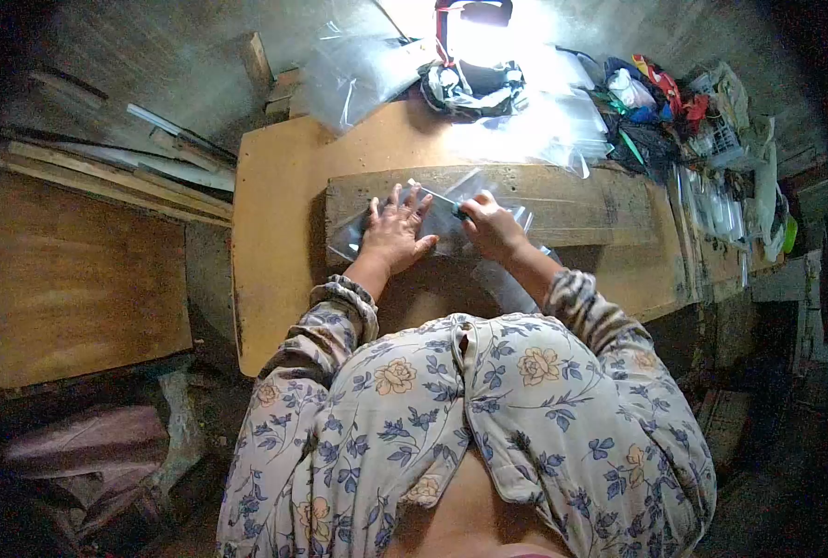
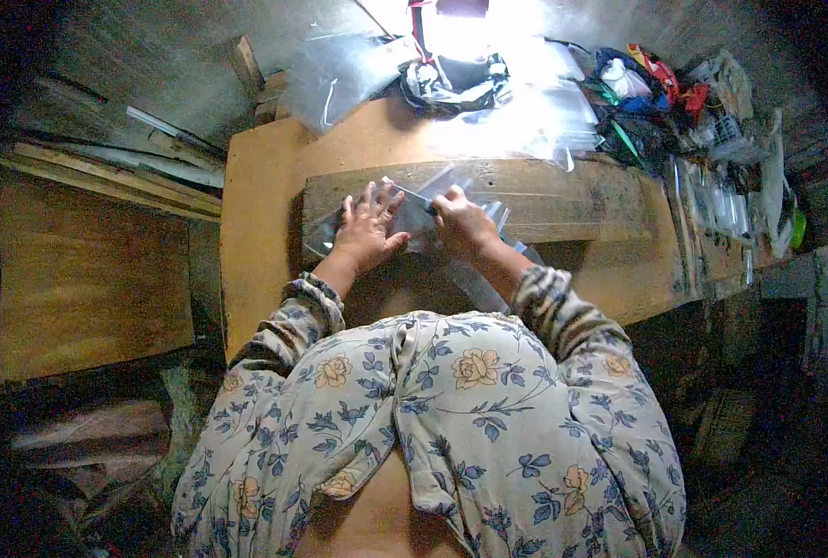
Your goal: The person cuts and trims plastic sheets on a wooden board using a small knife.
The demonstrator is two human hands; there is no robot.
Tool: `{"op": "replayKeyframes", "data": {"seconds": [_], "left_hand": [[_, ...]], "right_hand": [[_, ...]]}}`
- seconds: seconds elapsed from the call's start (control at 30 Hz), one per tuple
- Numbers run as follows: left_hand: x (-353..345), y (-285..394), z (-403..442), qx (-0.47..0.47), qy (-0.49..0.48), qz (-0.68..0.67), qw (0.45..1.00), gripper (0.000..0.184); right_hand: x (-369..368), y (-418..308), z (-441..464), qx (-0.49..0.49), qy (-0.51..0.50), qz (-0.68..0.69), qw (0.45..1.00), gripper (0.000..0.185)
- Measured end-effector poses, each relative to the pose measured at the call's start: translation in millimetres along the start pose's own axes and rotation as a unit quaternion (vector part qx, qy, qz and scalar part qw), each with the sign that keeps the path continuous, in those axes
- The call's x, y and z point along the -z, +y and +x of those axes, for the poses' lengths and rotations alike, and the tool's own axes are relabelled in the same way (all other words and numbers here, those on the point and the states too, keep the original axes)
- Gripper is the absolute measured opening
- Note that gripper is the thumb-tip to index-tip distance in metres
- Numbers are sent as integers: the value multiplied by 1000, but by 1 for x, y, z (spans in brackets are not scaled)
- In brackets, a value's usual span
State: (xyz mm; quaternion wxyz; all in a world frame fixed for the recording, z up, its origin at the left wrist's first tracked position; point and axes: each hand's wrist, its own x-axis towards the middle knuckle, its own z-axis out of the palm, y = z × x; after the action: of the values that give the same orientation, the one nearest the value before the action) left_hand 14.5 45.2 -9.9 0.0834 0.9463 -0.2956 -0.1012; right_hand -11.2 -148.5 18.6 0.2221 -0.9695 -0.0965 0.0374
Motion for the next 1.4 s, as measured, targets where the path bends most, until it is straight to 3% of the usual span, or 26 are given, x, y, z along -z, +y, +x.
{"op": "replayKeyframes", "data": {"seconds": [0.1, 0.17, 0.23, 0.27, 0.37, 0.4, 0.43, 0.5, 0.53, 0.57, 0.63, 0.67, 0.7, 0.77, 0.8, 0.83, 0.87, 0.9, 0.93, 0.97, 1.03, 1.07, 1.13, 1.2, 1.27, 1.4], "left_hand": [[0, 0, -1, 9, 16, -5, 1000, 72], [-3, -4, 1, 14, 25, -3, 1000, 73], [-14, -9, 4, 29, 126, -117, 985, 74], [-17, -17, 8, -12, 257, -167, 952, 70], [-19, -27, 5, 24, 255, -235, 938, 66], [-20, -27, 6, 25, 312, -173, 934, 61], [-17, -29, 5, 28, 312, -173, 934, 61], [-12, -33, 2, 110, 223, -190, 950, 58], [-17, -36, 4, 102, 252, -185, 944, 43], [-17, -37, 3, 102, 253, -185, 944, 43], [-13, -41, 2, 121, 232, -246, 933, 28], [-11, -42, 1, 123, 233, -244, 933, 28], [-10, -42, 0, 128, 250, -266, 922, 22], [-8, -42, 1, 135, 284, -311, 897, 11], [-12, -45, 3, 133, 285, -308, 898, 11], [-22, -51, 9, 158, 257, -408, 862, 10], [-19, -50, 12, 180, 226, -503, 815, 9], [-17, -49, 13, 177, 227, -503, 815, 9], [-6, -41, 10, 178, 209, -597, 754, 9], [2, -36, 10, 177, 188, -683, 684, 9], [2, -36, 13, 143, 199, -696, 675, 9], [3, -34, 14, 108, 208, -709, 666, 10], [11, -30, 11, 128, 195, -705, 670, 10], [14, -31, 9, 150, 181, -701, 673, 11], [10, -35, 7, 116, 144, -634, 751, 13], [16, -38, -1, 110, 73, -661, 739, 18]], "right_hand": [[-4, 2, 48, -14, -16, 1, 1000, 20], [3, -5, 67, 0, 34, -41, 999, 21], [3, -14, 62, -29, 6, -22, 999, 26], [1, -19, 55, -32, -7, 0, 999, 29], [-3, -31, 42, -75, -55, -12, 996, 40], [-10, -20, 45, -70, -45, -19, 996, 38], [-14, -9, 48, -66, -38, -25, 997, 36], [-6, 8, 52, -36, -44, -19, 998, 24], [-11, 23, 56, -14, -27, -38, 999, 22], [-17, 39, 62, 10, -9, -57, 998, 20], [-13, 72, 76, -38, 64, -33, 997, 19], [0, 92, 87, -88, 43, -85, 992, 19], [-36, 201, 108, -20, 143, 74, 987, 24], [44, 150, 91, -193, 151, -93, 965, 33], [59, 137, 80, -167, 235, -127, 949, 37], [68, 130, 75, -139, 318, -160, 924, 42], [72, 117, 75, -83, 326, -166, 927, 43], [69, 102, 70, -145, 242, -101, 954, 38], [61, 87, 68, -91, 186, -19, 978, 33], [45, 74, 66, -90, 135, 175, 971, 36], [24, 31, 52, -122, -10, 268, 955, 43], [14, 15, 48, -76, 1, 274, 959, 44], [6, -6, 43, -146, -54, 378, 913, 41], [7, -19, 41, -160, -56, 436, 884, 20], [5, -19, 40, -156, -61, 458, 873, 14], [-1, -13, 36, -133, -20, 505, 853, 6]]}}
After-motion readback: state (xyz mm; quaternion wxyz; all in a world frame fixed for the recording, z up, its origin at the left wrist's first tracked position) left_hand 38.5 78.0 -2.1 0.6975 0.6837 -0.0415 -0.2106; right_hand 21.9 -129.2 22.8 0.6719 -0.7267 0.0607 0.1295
